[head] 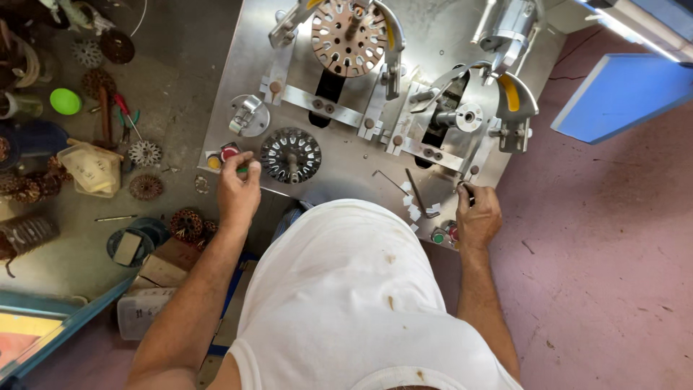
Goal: The person assembles small metal components on a machine workbench. They use an Allen key to tighten screws on a cylindrical metal part, then place it into a slot on the machine. The person repeats this process with another similar part.
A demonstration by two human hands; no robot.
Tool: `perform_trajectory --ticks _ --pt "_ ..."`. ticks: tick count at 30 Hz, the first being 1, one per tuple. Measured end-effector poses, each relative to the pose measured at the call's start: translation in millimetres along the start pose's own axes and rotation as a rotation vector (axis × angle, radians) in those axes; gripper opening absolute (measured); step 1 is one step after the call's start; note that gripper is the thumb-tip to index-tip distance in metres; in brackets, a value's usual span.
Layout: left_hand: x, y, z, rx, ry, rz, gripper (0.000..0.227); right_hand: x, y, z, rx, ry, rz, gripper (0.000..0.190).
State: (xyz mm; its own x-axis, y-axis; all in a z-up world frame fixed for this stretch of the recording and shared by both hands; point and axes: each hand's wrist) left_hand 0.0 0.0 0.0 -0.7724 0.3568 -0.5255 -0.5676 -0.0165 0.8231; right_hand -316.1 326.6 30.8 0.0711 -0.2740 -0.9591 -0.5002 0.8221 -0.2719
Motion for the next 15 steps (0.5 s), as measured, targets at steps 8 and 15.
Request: perform_trajectory --ticks 8,15 --pt "20 -29 -13 -0.263 -0.179 0.362 0.031 22 -182 -25 -0.763 -0.428 -0.462 0.041" --pt "8 7 -11 -0.342 -0.17 0.39 0.031 61 -249 -27 -1.081 -0.42 -0.314 0.027"
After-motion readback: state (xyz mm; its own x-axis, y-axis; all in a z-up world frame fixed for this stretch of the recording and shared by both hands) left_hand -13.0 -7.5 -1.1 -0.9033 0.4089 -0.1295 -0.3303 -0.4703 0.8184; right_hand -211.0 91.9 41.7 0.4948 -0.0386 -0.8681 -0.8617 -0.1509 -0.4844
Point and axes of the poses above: each hand's wrist, its own z-axis away from the middle knuckle, its own x-axis out of the palm, y = z × x, and after that the axes turned 3 degrees about y, right-handed
